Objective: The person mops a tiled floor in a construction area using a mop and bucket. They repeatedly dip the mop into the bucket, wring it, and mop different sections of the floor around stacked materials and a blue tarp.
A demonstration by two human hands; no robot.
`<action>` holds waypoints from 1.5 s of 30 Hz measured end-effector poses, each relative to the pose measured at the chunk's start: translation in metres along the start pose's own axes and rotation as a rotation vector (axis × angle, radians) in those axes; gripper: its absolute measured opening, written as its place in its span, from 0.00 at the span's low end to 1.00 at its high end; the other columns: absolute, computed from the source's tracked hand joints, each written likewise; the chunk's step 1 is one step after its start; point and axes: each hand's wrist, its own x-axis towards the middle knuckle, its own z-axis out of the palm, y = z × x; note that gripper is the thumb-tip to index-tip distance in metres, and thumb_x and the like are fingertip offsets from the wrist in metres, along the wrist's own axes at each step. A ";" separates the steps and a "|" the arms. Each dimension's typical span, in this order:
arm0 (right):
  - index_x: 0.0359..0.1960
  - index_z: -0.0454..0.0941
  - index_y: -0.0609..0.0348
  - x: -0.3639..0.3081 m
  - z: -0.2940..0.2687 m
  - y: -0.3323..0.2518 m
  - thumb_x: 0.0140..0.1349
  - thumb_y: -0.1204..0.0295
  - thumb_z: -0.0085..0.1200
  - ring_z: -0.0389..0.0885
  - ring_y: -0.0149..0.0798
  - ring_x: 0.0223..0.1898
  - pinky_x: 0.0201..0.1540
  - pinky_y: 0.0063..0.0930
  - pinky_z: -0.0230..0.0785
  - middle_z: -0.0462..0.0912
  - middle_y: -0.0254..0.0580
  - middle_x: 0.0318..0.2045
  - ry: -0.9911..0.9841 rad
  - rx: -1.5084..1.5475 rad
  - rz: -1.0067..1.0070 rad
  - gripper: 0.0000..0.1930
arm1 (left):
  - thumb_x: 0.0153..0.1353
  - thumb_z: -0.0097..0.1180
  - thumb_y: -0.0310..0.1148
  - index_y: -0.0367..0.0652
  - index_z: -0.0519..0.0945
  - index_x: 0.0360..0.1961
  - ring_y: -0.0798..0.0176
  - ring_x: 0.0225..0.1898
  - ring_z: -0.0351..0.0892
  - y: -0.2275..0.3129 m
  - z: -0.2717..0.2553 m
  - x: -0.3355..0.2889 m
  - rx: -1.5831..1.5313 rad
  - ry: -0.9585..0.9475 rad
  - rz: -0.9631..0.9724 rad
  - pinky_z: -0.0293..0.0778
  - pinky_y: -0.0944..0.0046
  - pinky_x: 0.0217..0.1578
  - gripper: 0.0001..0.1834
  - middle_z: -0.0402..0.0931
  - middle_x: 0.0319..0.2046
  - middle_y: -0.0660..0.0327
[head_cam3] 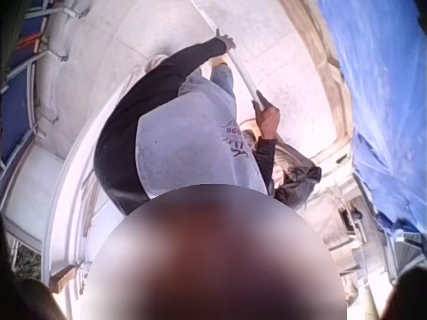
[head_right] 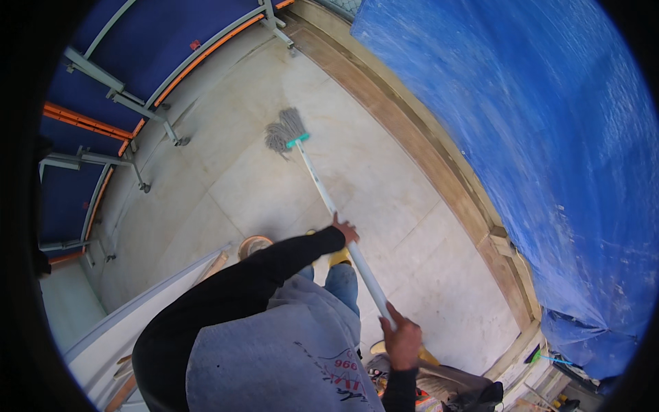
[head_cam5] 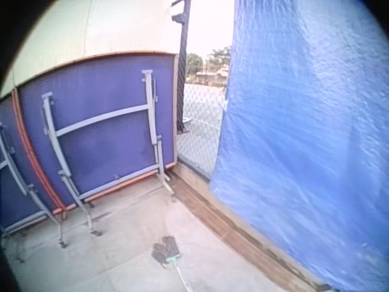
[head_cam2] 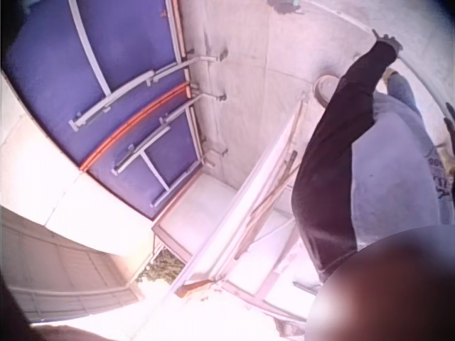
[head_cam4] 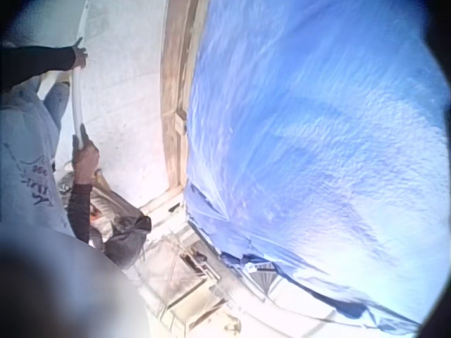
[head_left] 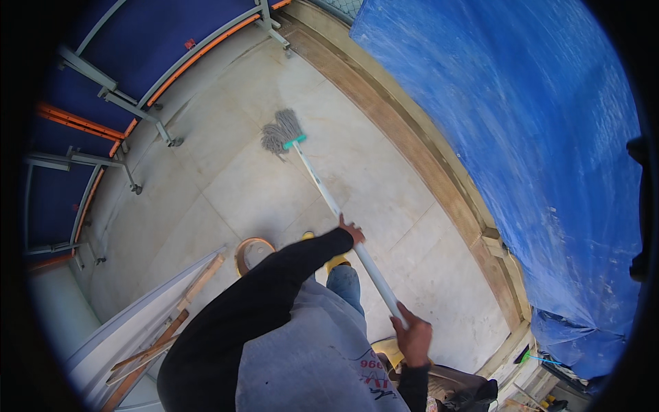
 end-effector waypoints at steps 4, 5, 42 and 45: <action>0.50 0.85 0.62 -0.084 -0.089 0.059 0.54 0.75 0.68 0.89 0.46 0.38 0.45 0.34 0.78 0.88 0.57 0.38 -0.020 0.021 0.031 0.19 | 0.54 0.63 0.41 0.74 0.82 0.38 0.58 0.57 0.76 0.160 0.034 -0.023 0.014 -0.055 0.391 0.44 0.06 0.57 0.11 0.80 0.45 0.75; 0.49 0.85 0.65 -0.100 -0.098 0.066 0.54 0.78 0.68 0.88 0.39 0.40 0.47 0.32 0.78 0.89 0.53 0.39 -0.021 0.222 0.177 0.19 | 0.53 0.67 0.46 0.72 0.82 0.43 0.57 0.58 0.75 0.186 0.040 -0.030 -0.045 -0.075 0.488 0.48 0.08 0.57 0.14 0.81 0.47 0.74; 0.61 0.79 0.38 0.282 -0.081 0.237 0.66 0.57 0.60 0.87 0.56 0.40 0.41 0.44 0.80 0.87 0.52 0.43 -0.057 0.091 -0.111 0.22 | 0.61 0.62 0.42 0.69 0.52 0.76 0.45 0.78 0.44 0.121 -0.157 0.129 -0.280 0.335 -0.103 0.46 0.21 0.67 0.45 0.53 0.76 0.56; 0.60 0.80 0.47 0.186 -0.139 0.246 0.65 0.62 0.62 0.88 0.50 0.45 0.45 0.37 0.79 0.87 0.53 0.44 -0.047 0.111 0.023 0.21 | 0.58 0.65 0.43 0.72 0.55 0.74 0.44 0.78 0.44 0.187 -0.146 0.171 -0.027 0.300 0.215 0.45 0.15 0.65 0.45 0.54 0.75 0.57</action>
